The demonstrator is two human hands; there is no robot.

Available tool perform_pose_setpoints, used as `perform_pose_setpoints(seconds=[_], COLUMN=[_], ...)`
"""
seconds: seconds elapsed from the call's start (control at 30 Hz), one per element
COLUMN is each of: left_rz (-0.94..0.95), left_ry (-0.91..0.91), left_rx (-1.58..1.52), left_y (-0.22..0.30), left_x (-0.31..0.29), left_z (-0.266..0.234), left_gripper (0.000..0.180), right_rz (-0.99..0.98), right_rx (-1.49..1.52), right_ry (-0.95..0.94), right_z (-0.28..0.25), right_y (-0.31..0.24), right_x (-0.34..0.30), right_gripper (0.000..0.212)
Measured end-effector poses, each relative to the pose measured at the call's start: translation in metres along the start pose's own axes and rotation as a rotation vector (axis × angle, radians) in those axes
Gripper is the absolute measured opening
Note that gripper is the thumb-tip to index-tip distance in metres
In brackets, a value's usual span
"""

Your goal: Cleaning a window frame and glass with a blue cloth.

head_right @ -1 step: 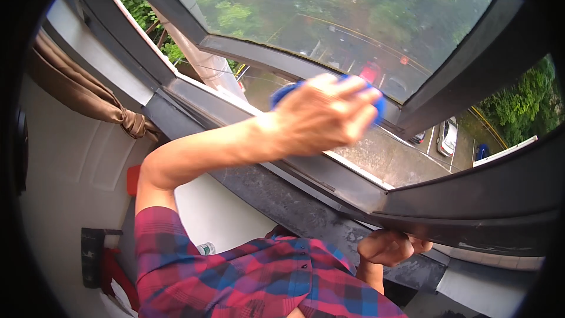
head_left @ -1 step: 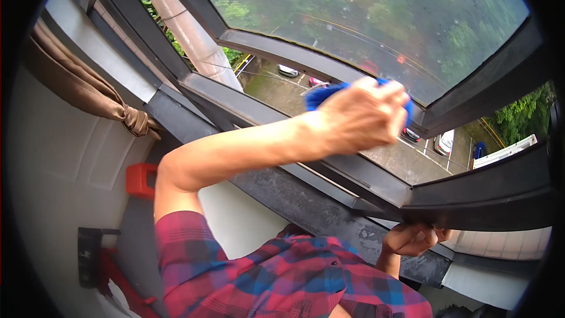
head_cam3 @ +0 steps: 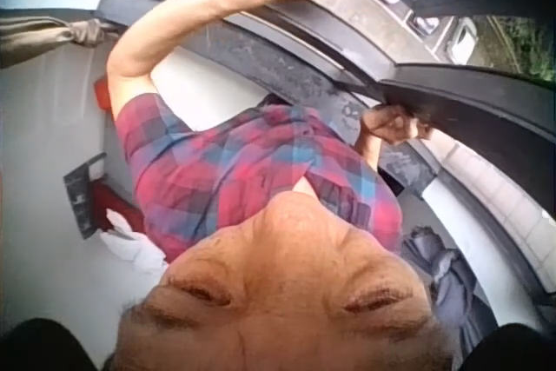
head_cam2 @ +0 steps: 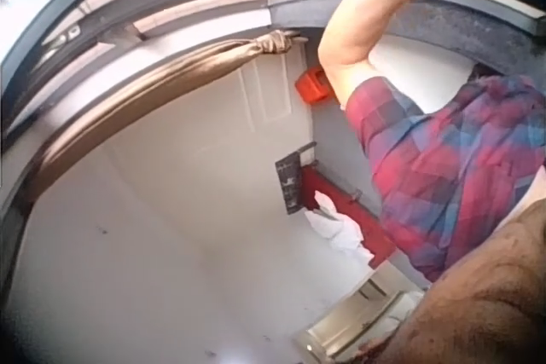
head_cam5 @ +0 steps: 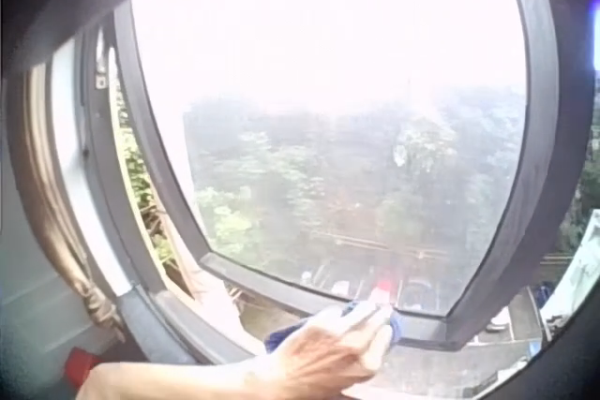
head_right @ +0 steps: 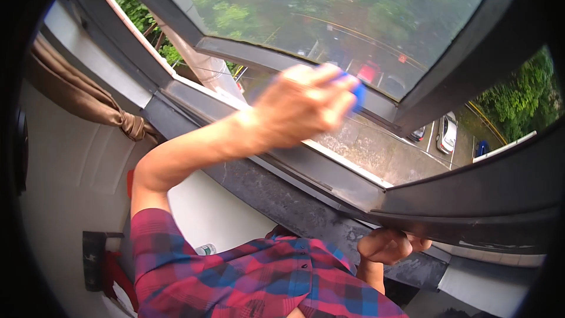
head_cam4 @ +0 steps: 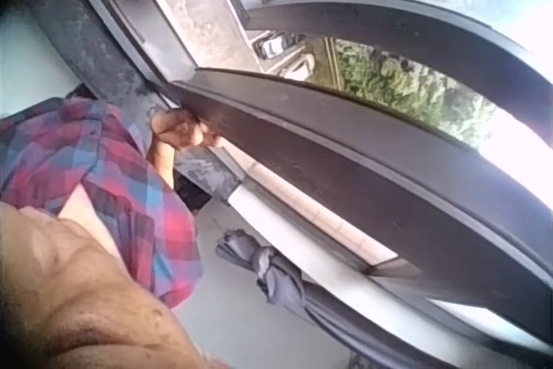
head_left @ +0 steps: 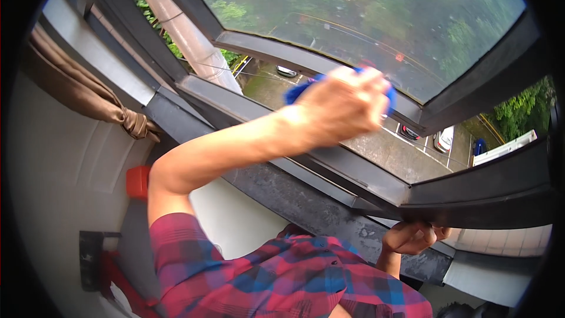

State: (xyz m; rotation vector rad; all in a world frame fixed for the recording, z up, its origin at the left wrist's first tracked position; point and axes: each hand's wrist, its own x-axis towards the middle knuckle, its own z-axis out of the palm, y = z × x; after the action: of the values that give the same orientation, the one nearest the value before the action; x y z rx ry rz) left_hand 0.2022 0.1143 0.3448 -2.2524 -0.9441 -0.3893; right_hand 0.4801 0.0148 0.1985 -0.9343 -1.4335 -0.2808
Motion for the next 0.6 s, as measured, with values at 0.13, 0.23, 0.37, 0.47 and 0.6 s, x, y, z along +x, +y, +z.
perform_pose_setpoints(seconds=[0.13, 0.23, 0.37, 0.47, 0.6], left_rz=[-0.252, -0.309, -0.145, -0.06, -0.005], left_ry=[-0.117, -0.06, 0.046, 0.024, 0.043], left_rx=[0.076, -0.052, -0.339, -0.414, -0.367], left_y=[-0.065, -0.068, -0.01, 0.024, 0.016], left_x=[-0.078, -0.073, -0.015, 0.024, 0.015], left_z=[-0.022, -0.014, 0.0, -0.001, -0.005], left_gripper=[0.023, 0.03, 0.035, 0.034, 0.032], right_rz=[-0.14, -0.121, -0.09, -0.108, -0.1], right_rx=[0.069, 0.089, 0.15, 0.124, 0.108], right_ry=[-0.058, -0.014, -0.011, -0.023, -0.017], right_z=[0.003, 0.013, 0.014, 0.014, 0.009], right_y=[0.0, -0.005, -0.002, -0.005, -0.002], right_x=[0.005, 0.01, 0.005, 0.005, 0.002], right_gripper=[0.018, 0.016, 0.014, 0.016, 0.017])
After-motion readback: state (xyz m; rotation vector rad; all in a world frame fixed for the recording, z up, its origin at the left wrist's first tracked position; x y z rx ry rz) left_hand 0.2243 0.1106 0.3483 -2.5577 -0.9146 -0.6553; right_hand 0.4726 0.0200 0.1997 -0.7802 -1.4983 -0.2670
